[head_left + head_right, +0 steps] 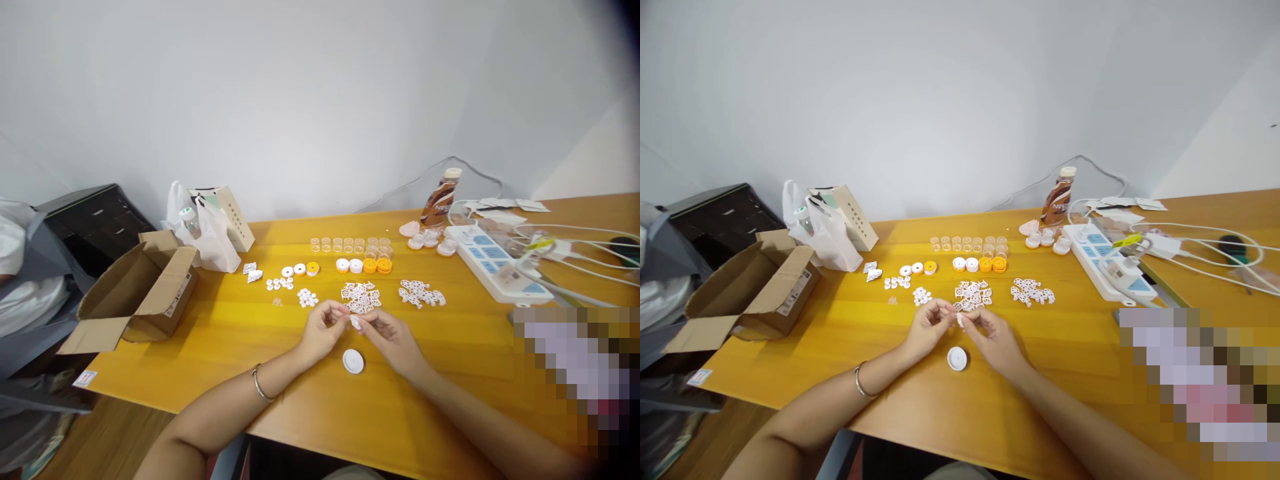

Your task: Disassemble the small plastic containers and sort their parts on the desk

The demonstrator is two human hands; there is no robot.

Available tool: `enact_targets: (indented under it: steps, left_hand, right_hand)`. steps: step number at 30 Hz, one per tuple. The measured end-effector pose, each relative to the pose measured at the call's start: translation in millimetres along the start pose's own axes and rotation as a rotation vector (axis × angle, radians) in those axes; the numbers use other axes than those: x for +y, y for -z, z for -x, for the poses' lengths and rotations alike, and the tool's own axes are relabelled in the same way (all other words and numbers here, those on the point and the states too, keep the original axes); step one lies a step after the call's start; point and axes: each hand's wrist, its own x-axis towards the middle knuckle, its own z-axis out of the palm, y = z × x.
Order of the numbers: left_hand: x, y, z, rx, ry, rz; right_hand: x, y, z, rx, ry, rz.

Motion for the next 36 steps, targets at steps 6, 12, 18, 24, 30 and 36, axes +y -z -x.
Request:
enact_targets:
  steps: [6, 12, 18, 24, 30, 36]
  left_hand:
    - [3.5, -2.4, -0.2, -0.009, 0.047, 0.017]
    - [6.7, 1.0, -3.3, -0.059, 0.147, 0.170]
    - [4.7, 3.8, -5.7, -0.096, 0.246, 0.332]
    - [3.5, 6.8, -5.7, -0.146, 0.182, 0.268]
    - [6.1, 15.8, -5.1, -0.238, -0.166, -0.160]
    - [4.5, 18.1, 1.3, -0.231, -0.436, -0.460]
  right_hand:
    - [-2.1, 0.9, -1.6, 0.012, 0.005, 0.009]
    - [-5.8, 3.2, -4.8, -0.030, 0.011, -0.057]
    - [-8.1, 3.5, -4.7, -0.062, -0.022, -0.145]
    - [-1.2, 3.0, -5.1, -0.080, -0.004, -0.174]
    - [1.1, 4.9, -6.8, -0.007, -0.048, -0.115]
    - [1.7, 3.4, -4.7, -0.051, -0.065, -0.156]
